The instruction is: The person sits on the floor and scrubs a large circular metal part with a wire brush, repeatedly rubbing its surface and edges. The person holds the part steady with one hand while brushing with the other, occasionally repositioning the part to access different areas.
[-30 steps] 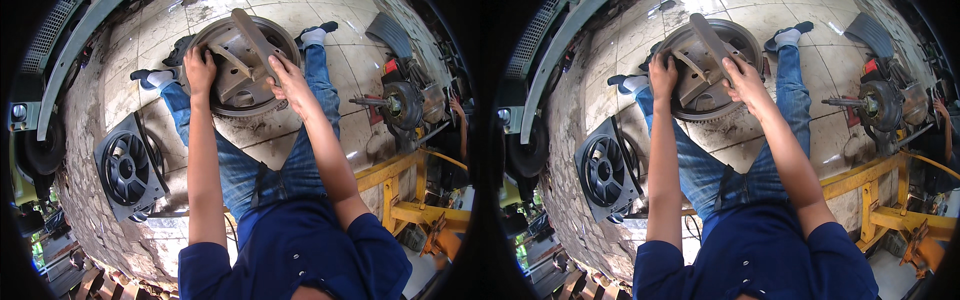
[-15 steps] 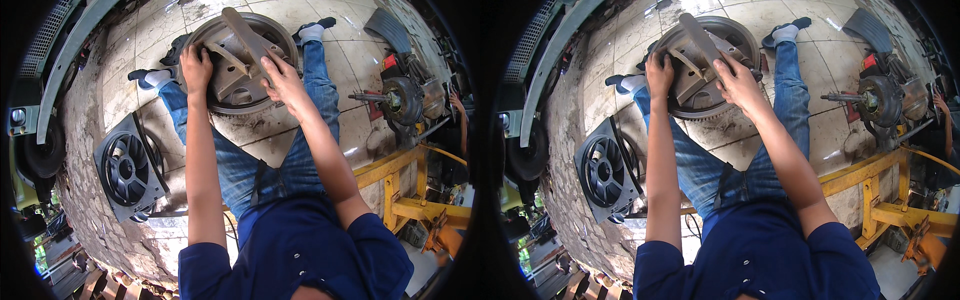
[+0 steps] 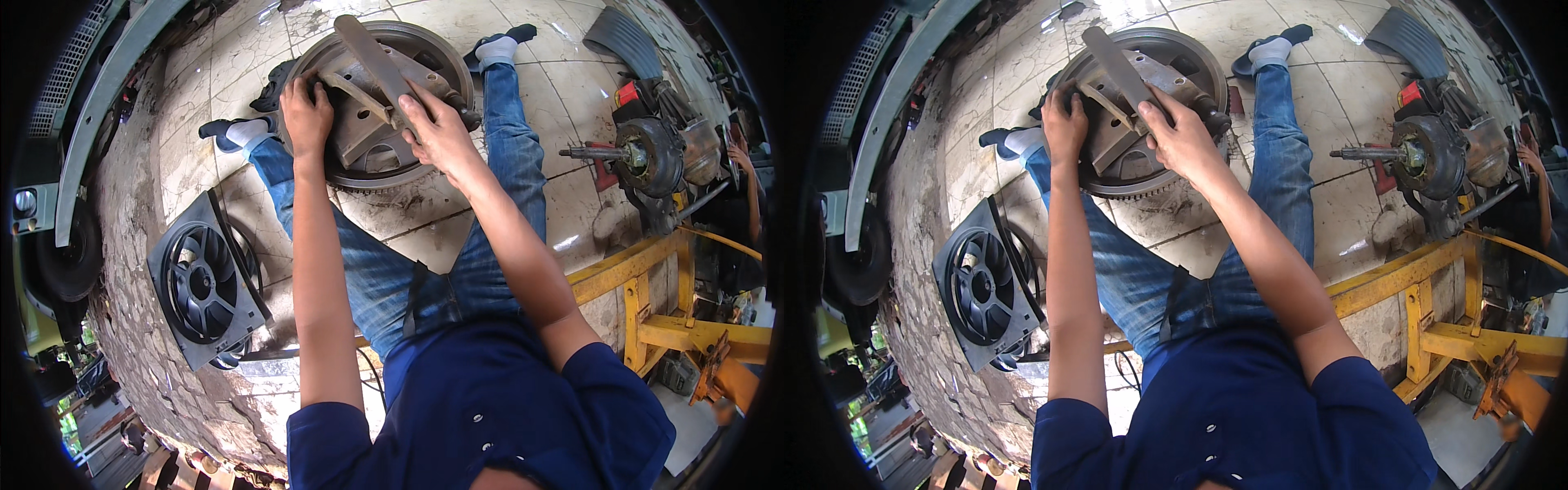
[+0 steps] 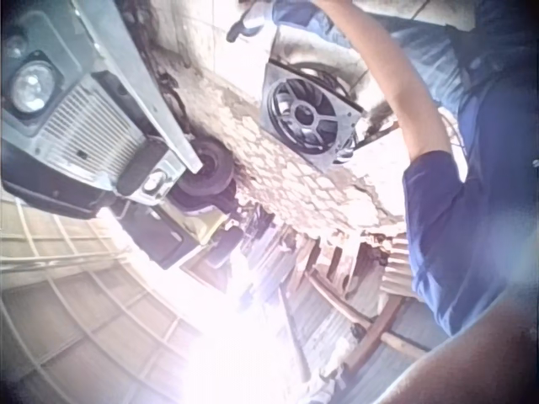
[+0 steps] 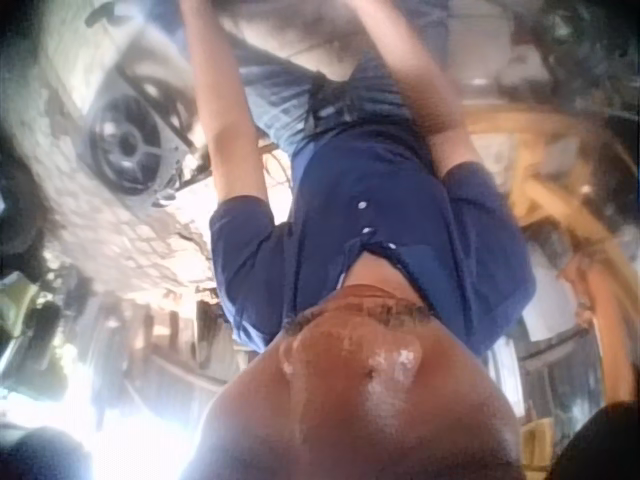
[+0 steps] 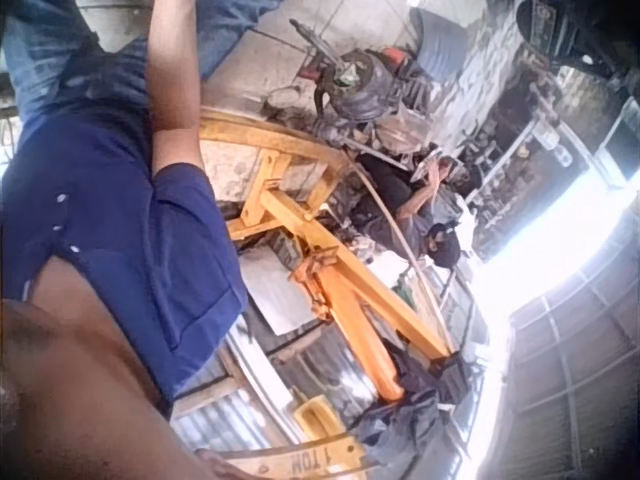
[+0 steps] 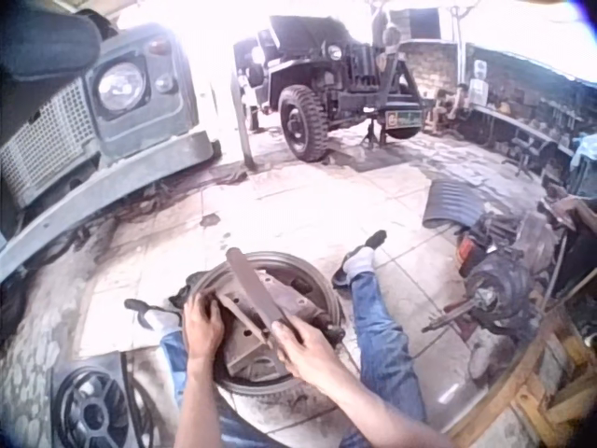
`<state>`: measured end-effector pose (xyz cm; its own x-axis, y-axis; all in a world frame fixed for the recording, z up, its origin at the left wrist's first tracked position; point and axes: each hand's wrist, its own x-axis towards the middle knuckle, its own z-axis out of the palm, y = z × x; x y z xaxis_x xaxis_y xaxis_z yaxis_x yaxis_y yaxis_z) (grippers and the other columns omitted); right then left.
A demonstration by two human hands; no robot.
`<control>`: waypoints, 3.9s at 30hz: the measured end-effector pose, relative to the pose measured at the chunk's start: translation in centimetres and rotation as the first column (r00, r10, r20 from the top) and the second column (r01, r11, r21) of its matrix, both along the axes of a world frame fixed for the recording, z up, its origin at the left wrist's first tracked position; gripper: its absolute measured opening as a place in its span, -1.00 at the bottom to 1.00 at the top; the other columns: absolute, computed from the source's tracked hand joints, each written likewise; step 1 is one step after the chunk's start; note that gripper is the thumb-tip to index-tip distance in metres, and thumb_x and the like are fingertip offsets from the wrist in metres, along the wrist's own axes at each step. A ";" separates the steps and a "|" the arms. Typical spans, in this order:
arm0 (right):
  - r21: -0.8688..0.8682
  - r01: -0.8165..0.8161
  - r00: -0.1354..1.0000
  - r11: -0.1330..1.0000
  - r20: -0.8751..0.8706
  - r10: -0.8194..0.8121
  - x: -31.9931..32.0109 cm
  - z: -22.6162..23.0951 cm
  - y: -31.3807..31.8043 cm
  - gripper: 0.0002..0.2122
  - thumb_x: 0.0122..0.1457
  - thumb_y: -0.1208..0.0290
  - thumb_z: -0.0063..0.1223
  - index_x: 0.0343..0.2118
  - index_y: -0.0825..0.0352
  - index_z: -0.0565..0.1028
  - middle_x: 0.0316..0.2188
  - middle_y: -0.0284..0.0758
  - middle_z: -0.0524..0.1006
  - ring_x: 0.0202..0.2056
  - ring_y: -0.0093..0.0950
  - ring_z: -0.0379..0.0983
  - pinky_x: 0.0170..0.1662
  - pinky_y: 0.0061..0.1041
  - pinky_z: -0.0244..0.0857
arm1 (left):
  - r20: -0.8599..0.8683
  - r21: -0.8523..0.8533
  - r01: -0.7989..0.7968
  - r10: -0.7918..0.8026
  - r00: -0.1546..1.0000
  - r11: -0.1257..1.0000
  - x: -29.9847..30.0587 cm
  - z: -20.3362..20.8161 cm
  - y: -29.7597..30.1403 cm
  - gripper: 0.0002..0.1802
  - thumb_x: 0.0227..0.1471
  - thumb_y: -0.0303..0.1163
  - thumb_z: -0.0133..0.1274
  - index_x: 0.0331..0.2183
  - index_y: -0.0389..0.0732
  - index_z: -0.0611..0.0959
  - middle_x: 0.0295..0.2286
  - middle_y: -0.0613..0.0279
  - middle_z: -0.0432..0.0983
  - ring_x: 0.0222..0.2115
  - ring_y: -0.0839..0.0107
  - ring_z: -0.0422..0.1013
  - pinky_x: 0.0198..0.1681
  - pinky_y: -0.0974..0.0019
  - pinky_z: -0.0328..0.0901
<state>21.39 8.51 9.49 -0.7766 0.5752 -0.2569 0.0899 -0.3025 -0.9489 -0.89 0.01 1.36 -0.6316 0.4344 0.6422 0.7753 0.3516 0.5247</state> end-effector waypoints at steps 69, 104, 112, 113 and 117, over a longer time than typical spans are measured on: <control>0.086 0.053 0.997 0.995 -0.054 -0.048 0.3 -1.1 -1.9 -0.52 0.38 0.16 0.00 0.32 0.06 0.29 -0.56 -0.49 0.38 -0.61 -0.72 0.26 -0.64 -0.67 0.11 | -0.012 -0.011 0.004 -0.004 1.000 1.000 -0.6 -0.3 -0.2 -0.71 0.10 -0.42 0.07 -0.10 -0.17 0.63 -0.15 0.00 0.52 -0.08 -0.04 0.39 0.04 0.05 0.27; 0.217 -0.003 1.000 0.976 0.025 -0.003 3.0 -1.6 -0.9 -0.51 0.39 0.10 -0.04 0.33 0.07 0.27 -0.63 -0.46 0.35 -0.65 -0.72 0.23 -0.63 -0.65 0.09 | -0.047 0.000 0.032 -0.032 0.998 0.999 -0.6 -0.3 -0.3 -0.72 0.10 -0.44 0.06 -0.11 -0.17 0.64 -0.16 0.00 0.55 -0.09 -0.02 0.42 0.04 0.04 0.26; 0.106 0.061 0.998 0.992 -0.026 -0.059 2.2 -2.0 0.4 -0.49 0.38 0.09 -0.02 0.33 0.11 0.27 -0.58 -0.43 0.41 -0.61 -0.71 0.29 -0.62 -0.65 0.13 | -0.036 -0.016 0.013 -0.013 0.999 1.000 -0.6 -0.3 -0.3 -0.71 0.11 -0.42 0.07 -0.09 -0.16 0.63 -0.14 0.01 0.55 -0.10 -0.03 0.41 0.04 0.05 0.26; 0.117 0.068 0.997 0.991 -0.046 -0.063 2.6 -2.1 0.0 -0.49 0.38 0.10 -0.02 0.33 0.12 0.27 -0.56 -0.43 0.42 -0.59 -0.71 0.30 -0.62 -0.65 0.13 | -0.036 -0.013 0.016 -0.016 0.999 1.000 -0.6 -0.3 -0.3 -0.71 0.11 -0.42 0.07 -0.09 -0.15 0.63 -0.15 0.01 0.55 -0.10 -0.03 0.41 0.04 0.05 0.26; 0.133 0.064 0.998 0.989 0.008 -0.066 2.9 -1.5 -0.3 -0.50 0.38 0.15 0.00 0.33 0.13 0.28 -0.51 -0.43 0.42 -0.56 -0.71 0.31 -0.63 -0.65 0.13 | -0.036 -0.010 0.009 -0.009 0.999 1.000 -0.5 -0.5 -0.2 -0.71 0.11 -0.42 0.07 -0.09 -0.15 0.64 -0.15 0.02 0.55 -0.11 -0.04 0.41 0.04 0.05 0.27</control>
